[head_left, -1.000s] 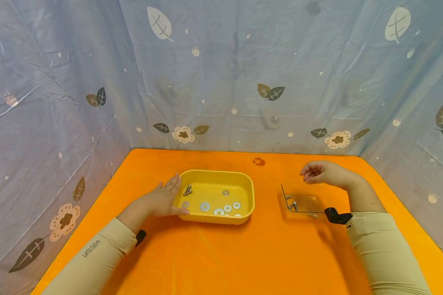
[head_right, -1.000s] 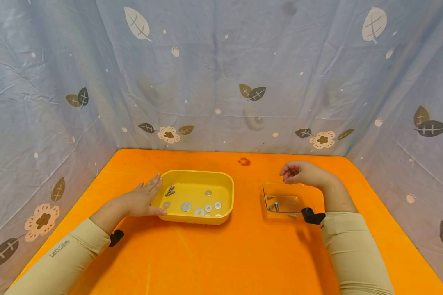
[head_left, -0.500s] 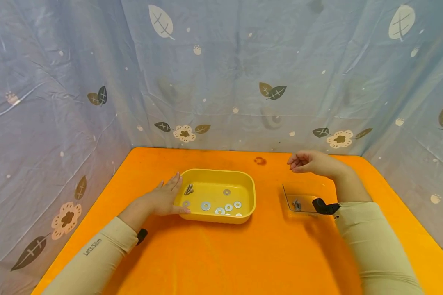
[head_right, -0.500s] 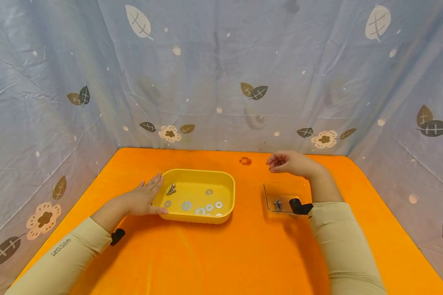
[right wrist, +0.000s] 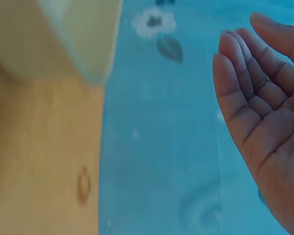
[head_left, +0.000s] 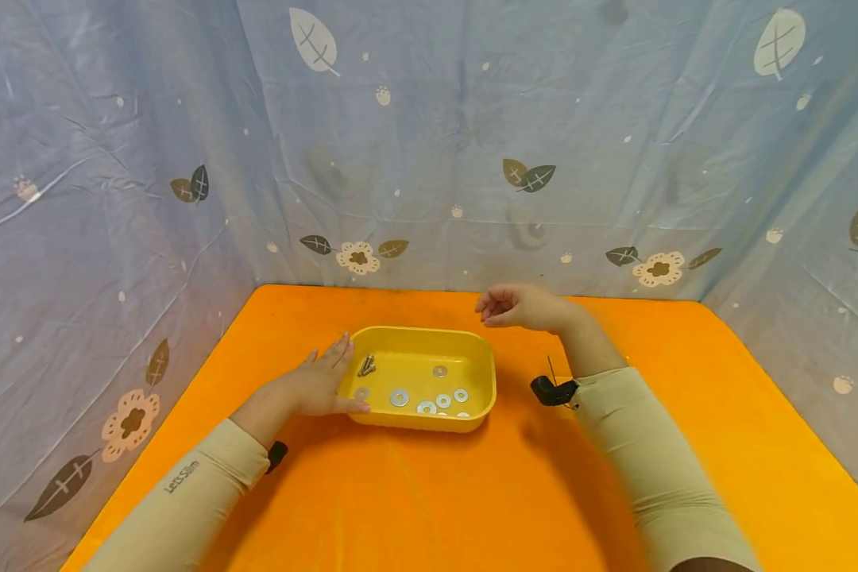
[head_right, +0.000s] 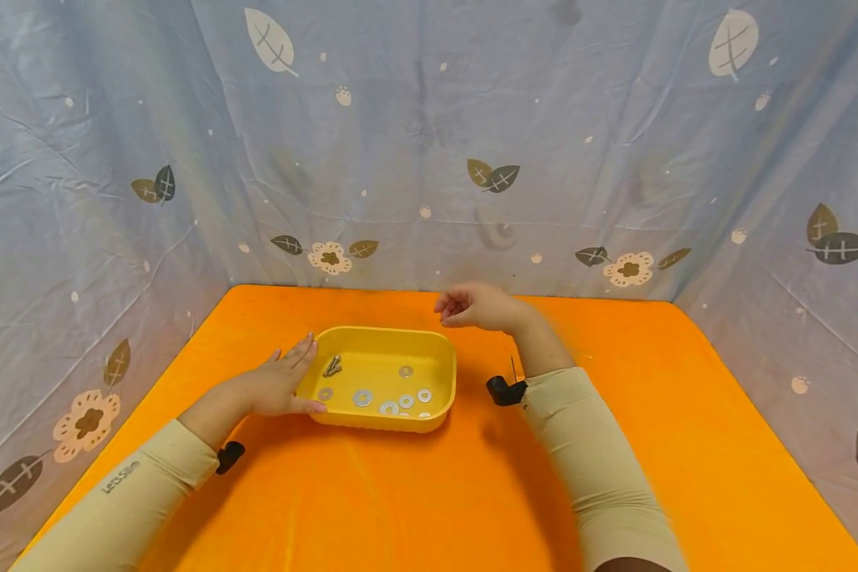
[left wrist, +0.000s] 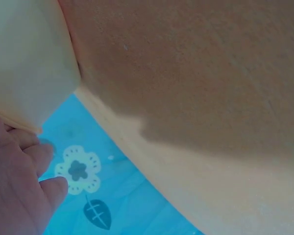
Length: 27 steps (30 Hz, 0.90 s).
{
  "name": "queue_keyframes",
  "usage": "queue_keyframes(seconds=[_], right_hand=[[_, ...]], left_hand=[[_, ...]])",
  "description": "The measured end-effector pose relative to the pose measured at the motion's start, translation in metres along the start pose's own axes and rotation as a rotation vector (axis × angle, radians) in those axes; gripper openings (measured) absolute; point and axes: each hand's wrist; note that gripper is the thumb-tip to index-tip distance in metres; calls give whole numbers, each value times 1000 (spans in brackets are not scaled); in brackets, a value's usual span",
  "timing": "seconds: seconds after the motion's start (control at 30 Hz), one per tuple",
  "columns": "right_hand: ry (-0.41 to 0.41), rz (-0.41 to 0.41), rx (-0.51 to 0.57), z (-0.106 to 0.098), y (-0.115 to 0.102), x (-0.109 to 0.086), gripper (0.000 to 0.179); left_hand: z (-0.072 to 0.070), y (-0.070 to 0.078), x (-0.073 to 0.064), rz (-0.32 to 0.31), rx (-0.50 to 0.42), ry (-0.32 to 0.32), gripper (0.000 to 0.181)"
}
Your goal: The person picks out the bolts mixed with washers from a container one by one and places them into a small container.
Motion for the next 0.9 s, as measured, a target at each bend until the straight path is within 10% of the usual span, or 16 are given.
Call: queue_keyframes(seconds=[0.9], right_hand=[[-210, -80, -213, 105, -27, 121, 19]], left_hand=[[0, -3, 3, 3, -9, -14, 120]])
Point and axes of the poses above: each hand's wrist, its own x-axis towards the middle knuckle, its own z-axis out of the palm, y = z × x
